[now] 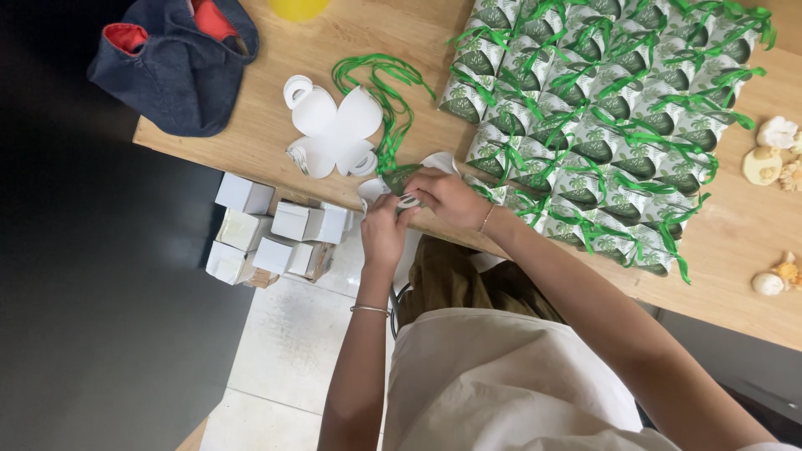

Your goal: Packaging small decorative floral candles into individual pouches and tying them with green ribbons.

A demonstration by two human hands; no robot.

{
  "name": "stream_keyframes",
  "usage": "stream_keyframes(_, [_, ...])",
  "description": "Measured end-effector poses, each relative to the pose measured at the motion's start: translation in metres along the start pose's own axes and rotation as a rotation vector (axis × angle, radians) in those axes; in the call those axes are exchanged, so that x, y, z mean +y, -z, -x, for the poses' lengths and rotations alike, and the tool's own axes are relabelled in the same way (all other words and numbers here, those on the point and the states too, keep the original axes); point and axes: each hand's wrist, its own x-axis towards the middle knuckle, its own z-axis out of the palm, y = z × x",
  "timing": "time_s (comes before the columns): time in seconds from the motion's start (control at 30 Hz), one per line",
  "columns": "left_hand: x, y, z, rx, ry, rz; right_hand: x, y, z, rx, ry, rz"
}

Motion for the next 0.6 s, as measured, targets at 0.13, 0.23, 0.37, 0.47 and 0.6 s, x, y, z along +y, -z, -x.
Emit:
stream_keyframes(0.13, [-0.009, -0.005, -0.004, 0.001, -0.007, -0.024, 0.0, 0.003, -0.004, -0.032, 0.033, 0.007])
stream_keyframes(0.23, [-0.015, -0.011, -0.001, -0.002, 0.023, -0.047, 0.001, 0.002, -0.004, -0.065, 0.04, 0.01])
stream_keyframes(0.37, [-0.009, -0.009, 0.005, 0.016, 0.048, 0.002, 0.01, -0.01, -0.005, 0.031, -0.01, 0.056])
stream_keyframes(0.47, [0.001, 0.003, 0.018, 0.117, -0.043, 0.054, 0.008, -0.014, -0.008, 0.101, -0.046, 0.086])
stream_keyframes(0.6, [0.019, 0.029, 0.029, 0.297, -0.077, -0.032, 0.006, -0.016, -0.009, 0.153, -0.051, 0.092])
